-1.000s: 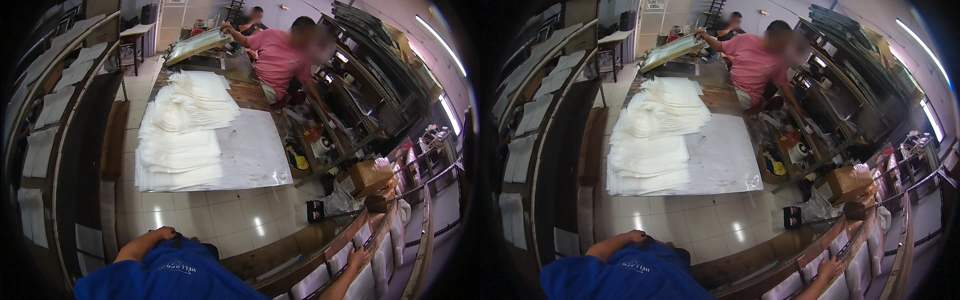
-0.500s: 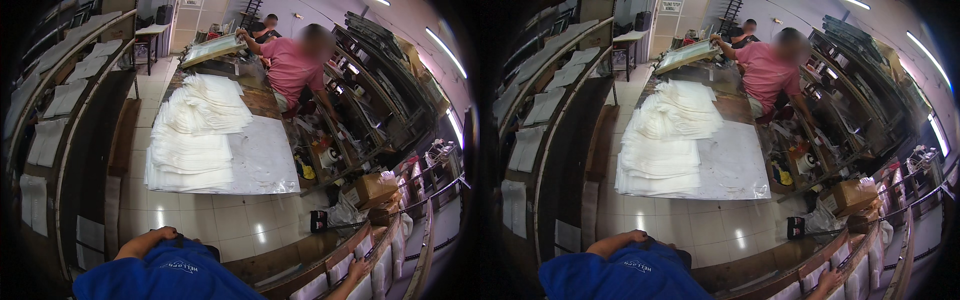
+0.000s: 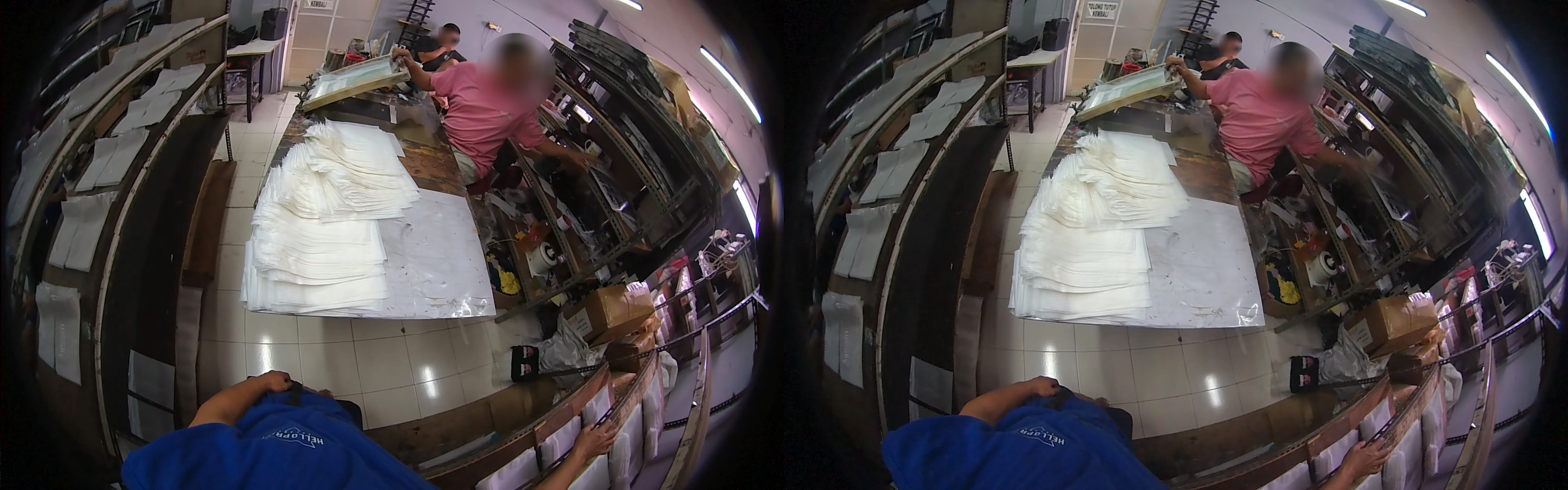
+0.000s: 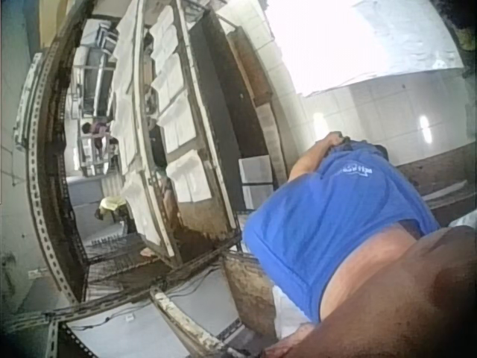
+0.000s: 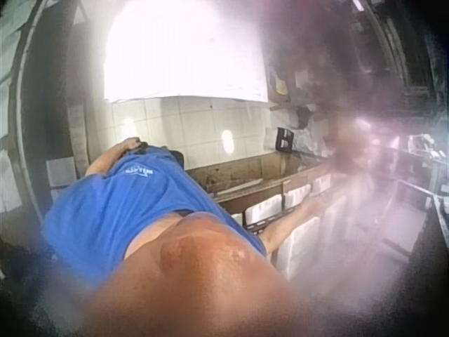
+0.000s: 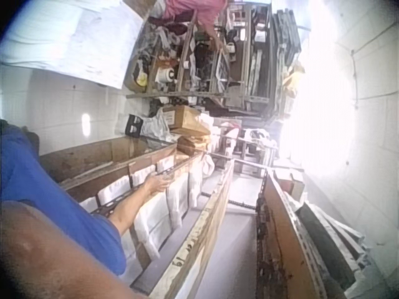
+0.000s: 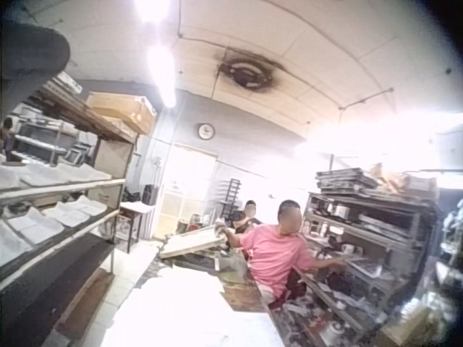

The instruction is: The person repeatedly picks up white paper sheets from a table and places them onto a wooden drying rack. They also smooth and adjust the sheets on the rack. Another person in a pink shirt works nearby at a screen printing station.

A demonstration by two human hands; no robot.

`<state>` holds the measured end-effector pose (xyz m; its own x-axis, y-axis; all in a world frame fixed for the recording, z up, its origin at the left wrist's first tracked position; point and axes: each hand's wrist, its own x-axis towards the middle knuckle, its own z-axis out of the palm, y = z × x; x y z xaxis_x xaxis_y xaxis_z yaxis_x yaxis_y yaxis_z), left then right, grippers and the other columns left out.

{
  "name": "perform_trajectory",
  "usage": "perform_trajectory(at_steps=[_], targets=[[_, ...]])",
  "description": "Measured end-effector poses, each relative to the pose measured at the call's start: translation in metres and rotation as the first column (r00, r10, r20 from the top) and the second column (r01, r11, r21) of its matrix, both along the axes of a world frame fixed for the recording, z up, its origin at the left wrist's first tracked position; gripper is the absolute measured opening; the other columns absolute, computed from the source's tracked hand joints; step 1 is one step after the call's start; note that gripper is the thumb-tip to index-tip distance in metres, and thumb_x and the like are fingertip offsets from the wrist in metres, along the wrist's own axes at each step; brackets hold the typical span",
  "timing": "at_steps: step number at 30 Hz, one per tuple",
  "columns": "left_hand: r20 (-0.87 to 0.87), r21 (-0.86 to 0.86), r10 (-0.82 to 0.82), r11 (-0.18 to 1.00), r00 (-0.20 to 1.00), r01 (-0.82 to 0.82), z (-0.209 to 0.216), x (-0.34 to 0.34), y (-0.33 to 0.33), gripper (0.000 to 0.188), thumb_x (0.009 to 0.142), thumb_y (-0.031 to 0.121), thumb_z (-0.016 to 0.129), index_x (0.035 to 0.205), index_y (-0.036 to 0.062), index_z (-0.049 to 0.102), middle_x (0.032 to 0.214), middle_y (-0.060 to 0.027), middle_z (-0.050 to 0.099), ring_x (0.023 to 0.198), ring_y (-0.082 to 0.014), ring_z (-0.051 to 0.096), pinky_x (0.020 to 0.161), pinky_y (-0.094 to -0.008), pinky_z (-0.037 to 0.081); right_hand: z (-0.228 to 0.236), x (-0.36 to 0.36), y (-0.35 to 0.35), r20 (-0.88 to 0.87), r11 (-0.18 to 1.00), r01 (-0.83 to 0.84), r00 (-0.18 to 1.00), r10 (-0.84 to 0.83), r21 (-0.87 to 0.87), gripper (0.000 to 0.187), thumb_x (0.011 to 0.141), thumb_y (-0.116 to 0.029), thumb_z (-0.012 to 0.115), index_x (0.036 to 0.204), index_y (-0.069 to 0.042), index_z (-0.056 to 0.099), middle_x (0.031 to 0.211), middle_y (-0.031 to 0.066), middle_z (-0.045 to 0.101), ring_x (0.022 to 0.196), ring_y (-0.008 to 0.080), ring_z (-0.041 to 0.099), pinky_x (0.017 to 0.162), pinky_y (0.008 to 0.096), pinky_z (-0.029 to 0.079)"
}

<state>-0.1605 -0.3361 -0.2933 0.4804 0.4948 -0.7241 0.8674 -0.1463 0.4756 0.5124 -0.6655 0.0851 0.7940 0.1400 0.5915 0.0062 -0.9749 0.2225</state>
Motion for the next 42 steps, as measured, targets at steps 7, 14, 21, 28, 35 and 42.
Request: perform_trajectory(at_steps=[7, 14, 21, 28, 35, 42], targets=[[-0.019, -0.010, -0.011, 1.000, 1.000, 0.011, -0.014, 0.000, 0.001, 0.053, 0.086, 0.043, 0.046, 0.119, 0.0038, 0.059, 0.121, -0.0193, 0.058, 0.114, -0.0342, 0.055, 0.097, -0.0398, 0.043, 0.001, -0.001, -0.001, -0.090, 1.000, -0.009, 0.996, 0.006, -0.027, 0.053, 0.080, -0.027, 0.064, 0.128, -0.013, 0.049, 0.138, 0.0183, 0.039, 0.128, 0.0341, 0.037, 0.098, 0.0487, 0.039], [-0.025, -0.008, -0.019, 1.000, 1.000, 0.019, -0.016, -0.002, 0.001, 0.053, 0.086, 0.044, 0.046, 0.119, 0.0047, 0.059, 0.122, -0.0190, 0.058, 0.114, -0.0342, 0.055, 0.097, -0.0396, 0.043, 0.004, -0.006, 0.005, -0.080, 1.000, 0.016, 0.997, -0.016, -0.006, 0.049, 0.080, -0.025, 0.063, 0.126, -0.012, 0.052, 0.142, 0.0176, 0.034, 0.129, 0.0338, 0.036, 0.096, 0.0480, 0.042], [-0.014, -0.003, -0.023, 1.000, 1.000, 0.023, -0.009, 0.001, 0.003, 0.053, 0.087, 0.044, 0.045, 0.121, 0.0039, 0.057, 0.123, -0.0195, 0.057, 0.114, -0.0342, 0.054, 0.098, -0.0397, 0.042, 0.004, -0.008, 0.006, -0.124, 1.000, 0.010, 0.992, -0.010, -0.004, 0.046, 0.080, -0.027, 0.064, 0.122, -0.012, 0.053, 0.142, 0.0173, 0.034, 0.131, 0.0337, 0.034, 0.098, 0.0508, 0.039], [-0.019, -0.012, -0.013, 1.000, 1.000, 0.013, -0.001, 0.004, 0.003, 0.053, 0.087, 0.043, 0.044, 0.119, 0.0032, 0.058, 0.121, -0.0200, 0.058, 0.113, -0.0350, 0.054, 0.097, -0.0403, 0.043, 0.002, -0.007, 0.005, -0.258, 0.998, 0.058, 0.965, -0.051, 0.020, 0.045, 0.079, -0.029, 0.064, 0.119, -0.011, 0.053, 0.140, 0.0193, 0.037, 0.132, 0.0350, 0.034, 0.104, 0.0505, 0.032], [-0.001, 0.013, -0.061, 0.998, 0.998, 0.061, -0.013, 0.004, 0.003, 0.053, 0.087, 0.044, 0.043, 0.118, 0.0036, 0.058, 0.120, -0.0205, 0.058, 0.112, -0.0359, 0.054, 0.096, -0.0412, 0.043, -0.005, 0.003, -0.002, -0.201, 1.000, 0.028, 0.979, -0.026, 0.009, 0.045, 0.080, -0.029, 0.063, 0.120, -0.012, 0.053, 0.142, 0.0184, 0.036, 0.132, 0.0364, 0.033, 0.103, 0.0531, 0.032], [-0.019, -0.014, -0.056, 0.998, 0.998, 0.056, -0.013, 0.006, 0.003, 0.054, 0.088, 0.044, 0.043, 0.120, 0.0038, 0.057, 0.122, -0.0194, 0.058, 0.114, -0.0352, 0.054, 0.097, -0.0406, 0.043, -0.003, 0.000, 0.000, -0.322, 0.999, 0.045, 0.946, -0.048, -0.016, 0.048, 0.079, -0.032, 0.062, 0.121, -0.012, 0.053, 0.142, 0.0176, 0.036, 0.129, 0.0365, 0.036, 0.098, 0.0566, 0.035]])
